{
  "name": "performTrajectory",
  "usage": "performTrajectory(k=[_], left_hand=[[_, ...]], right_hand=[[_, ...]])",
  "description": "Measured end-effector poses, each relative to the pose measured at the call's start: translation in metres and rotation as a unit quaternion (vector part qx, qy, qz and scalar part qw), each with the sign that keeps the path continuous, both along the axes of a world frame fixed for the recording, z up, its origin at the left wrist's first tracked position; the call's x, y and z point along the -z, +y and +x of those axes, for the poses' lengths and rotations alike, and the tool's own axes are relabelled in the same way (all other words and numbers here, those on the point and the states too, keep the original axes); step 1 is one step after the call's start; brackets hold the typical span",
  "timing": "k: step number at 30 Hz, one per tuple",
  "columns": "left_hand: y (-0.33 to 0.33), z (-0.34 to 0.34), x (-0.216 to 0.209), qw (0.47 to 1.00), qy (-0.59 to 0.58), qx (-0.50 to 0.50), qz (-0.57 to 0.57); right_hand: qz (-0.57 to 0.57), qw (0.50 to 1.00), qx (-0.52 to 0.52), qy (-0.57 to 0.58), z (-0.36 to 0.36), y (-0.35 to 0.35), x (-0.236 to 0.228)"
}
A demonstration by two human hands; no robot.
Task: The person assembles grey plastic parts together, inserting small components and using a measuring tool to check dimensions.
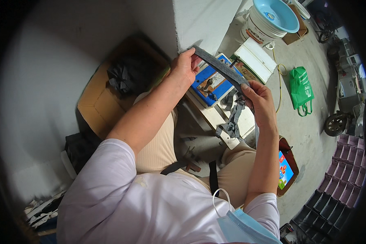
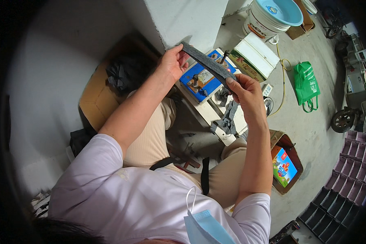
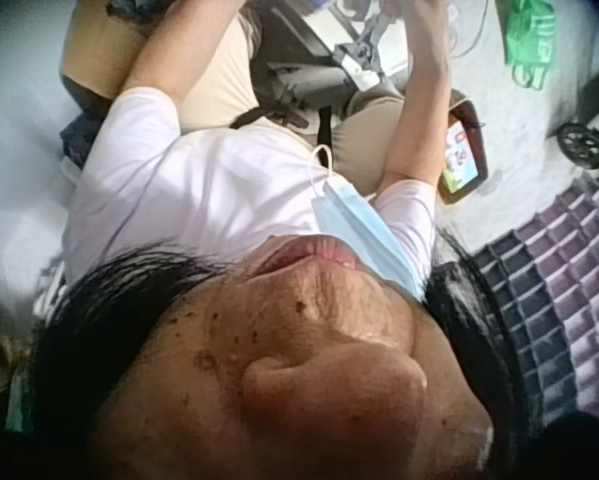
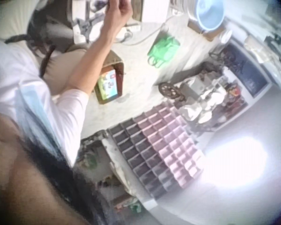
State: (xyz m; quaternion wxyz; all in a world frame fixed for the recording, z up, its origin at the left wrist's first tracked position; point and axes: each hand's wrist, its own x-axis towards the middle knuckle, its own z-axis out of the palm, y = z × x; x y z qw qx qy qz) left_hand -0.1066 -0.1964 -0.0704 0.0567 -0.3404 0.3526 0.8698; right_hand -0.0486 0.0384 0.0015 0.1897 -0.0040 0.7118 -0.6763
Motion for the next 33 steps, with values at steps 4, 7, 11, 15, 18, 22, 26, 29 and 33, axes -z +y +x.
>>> performTrajectory(k=[4, 7, 11, 15, 18, 22, 26, 29, 33], left_hand=[[-0.001, -0.001, 0.003, 1.0, -0.003, -0.009, 0.007], [-0.001, -0.002, 0.005, 1.0, 0.003, -0.001, 0.005], [-0.001, -0.002, 0.006, 1.0, -0.002, -0.008, -0.004], [0.001, 0.0, -0.001, 1.0, -0.009, -0.007, -0.014], [0.001, 0.0, 0.001, 1.0, 0.005, 0.001, -0.019], [0.001, -0.002, 0.004, 0.999, 0.021, 0.009, -0.03], [0.001, -0.001, 0.006, 0.997, 0.032, -0.022, -0.061], [-0.001, 0.007, 0.003, 0.983, 0.155, -0.04, -0.093], [-0.001, 0.034, -0.031, 0.944, 0.296, -0.062, -0.133]], right_hand=[[-0.019, 1.0, -0.011, -0.007, -0.001, 0.0, 0.003], [-0.009, 1.0, -0.015, -0.004, -0.002, 0.003, 0.005], [0.009, 1.0, -0.011, -0.009, -0.001, 0.005, 0.006], [-0.004, 0.999, -0.008, -0.045, -0.005, 0.009, 0.019], [-0.01, 0.998, -0.007, -0.069, -0.007, 0.013, 0.035], [0.002, 0.996, -0.031, -0.089, -0.012, 0.022, 0.061], [-0.074, 0.986, 0.014, -0.146, -0.007, 0.03, 0.05], [-0.19, 0.97, -0.02, -0.151, 0.004, 0.041, 0.027], [-0.239, 0.957, -0.04, -0.159, 0.014, 0.055, 0.019]])
